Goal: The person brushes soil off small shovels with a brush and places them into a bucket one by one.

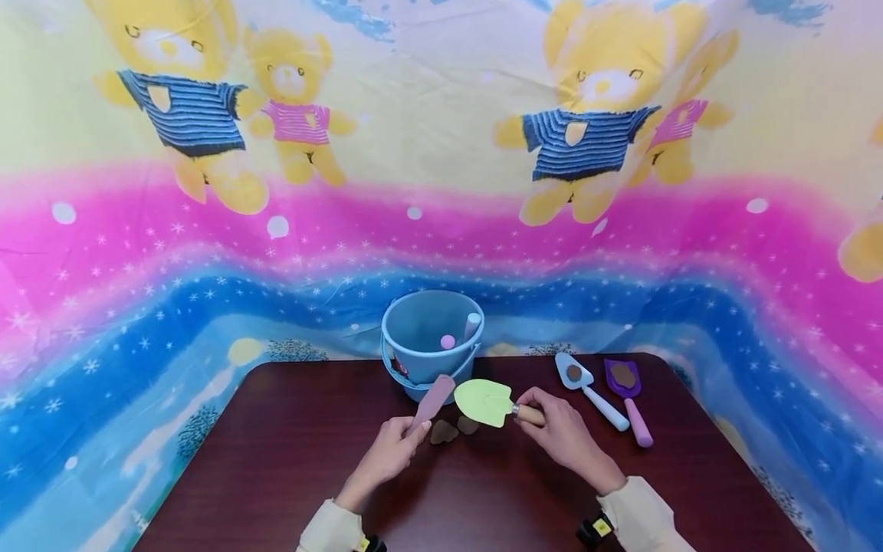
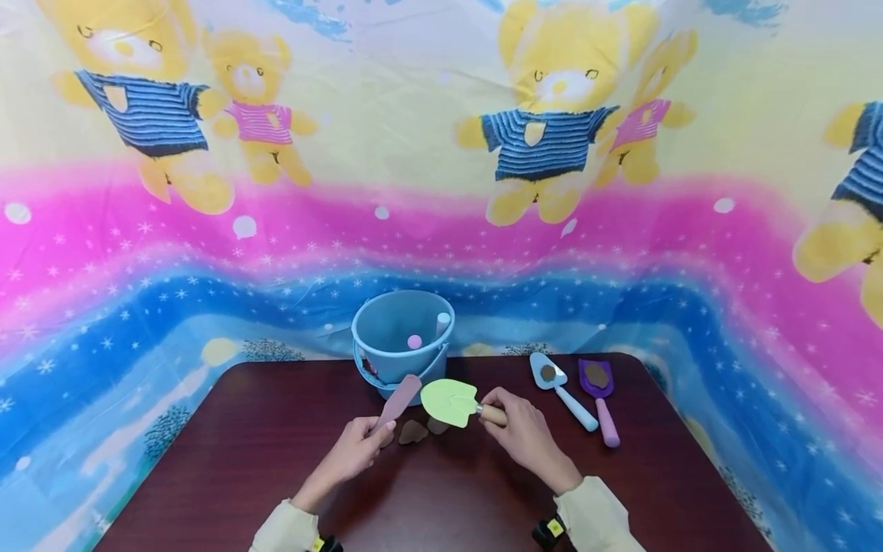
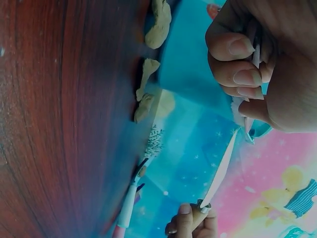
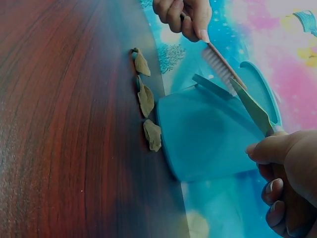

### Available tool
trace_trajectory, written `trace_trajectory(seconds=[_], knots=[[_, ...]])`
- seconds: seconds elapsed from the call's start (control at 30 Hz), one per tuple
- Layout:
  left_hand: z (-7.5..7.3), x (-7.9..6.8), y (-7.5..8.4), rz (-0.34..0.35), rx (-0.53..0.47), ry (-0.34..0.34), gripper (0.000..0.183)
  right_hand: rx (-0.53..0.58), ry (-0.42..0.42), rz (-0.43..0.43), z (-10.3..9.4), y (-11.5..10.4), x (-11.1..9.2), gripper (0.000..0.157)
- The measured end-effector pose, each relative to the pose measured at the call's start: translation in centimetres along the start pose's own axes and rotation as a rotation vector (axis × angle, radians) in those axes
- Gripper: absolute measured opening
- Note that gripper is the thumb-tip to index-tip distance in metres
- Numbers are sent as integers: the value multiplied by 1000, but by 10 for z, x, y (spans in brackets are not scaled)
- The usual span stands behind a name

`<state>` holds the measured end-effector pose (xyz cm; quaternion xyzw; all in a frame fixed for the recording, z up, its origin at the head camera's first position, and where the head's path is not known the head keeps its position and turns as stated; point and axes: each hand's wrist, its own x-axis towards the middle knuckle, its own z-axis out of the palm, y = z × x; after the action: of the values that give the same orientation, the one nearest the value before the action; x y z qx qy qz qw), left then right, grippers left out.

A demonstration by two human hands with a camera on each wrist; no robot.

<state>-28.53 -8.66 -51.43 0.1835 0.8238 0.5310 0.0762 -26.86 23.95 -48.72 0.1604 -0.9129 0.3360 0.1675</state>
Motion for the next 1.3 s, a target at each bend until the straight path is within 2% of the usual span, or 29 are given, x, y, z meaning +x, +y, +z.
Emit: trace_trajectory(seconds=[0.2,0.37,0.83,1.1,1.3], knots=[[-3,-5,5,-32,-16,-12,44,-11,-30,23,5,2,0,28],[-2,-5,11,-23,-31,-20,41,-23,-23,17,10,1,2,30],[19,3,26,27,-105,-101,36,3,-79,2,25,-11,7,29],[26,6,24,6,-45,-109,39,-8,-63,-10,26,-16,7,29],[22,7,17,-15,-64,-91,42,-3,-43,-3,22,-15,6,30]])
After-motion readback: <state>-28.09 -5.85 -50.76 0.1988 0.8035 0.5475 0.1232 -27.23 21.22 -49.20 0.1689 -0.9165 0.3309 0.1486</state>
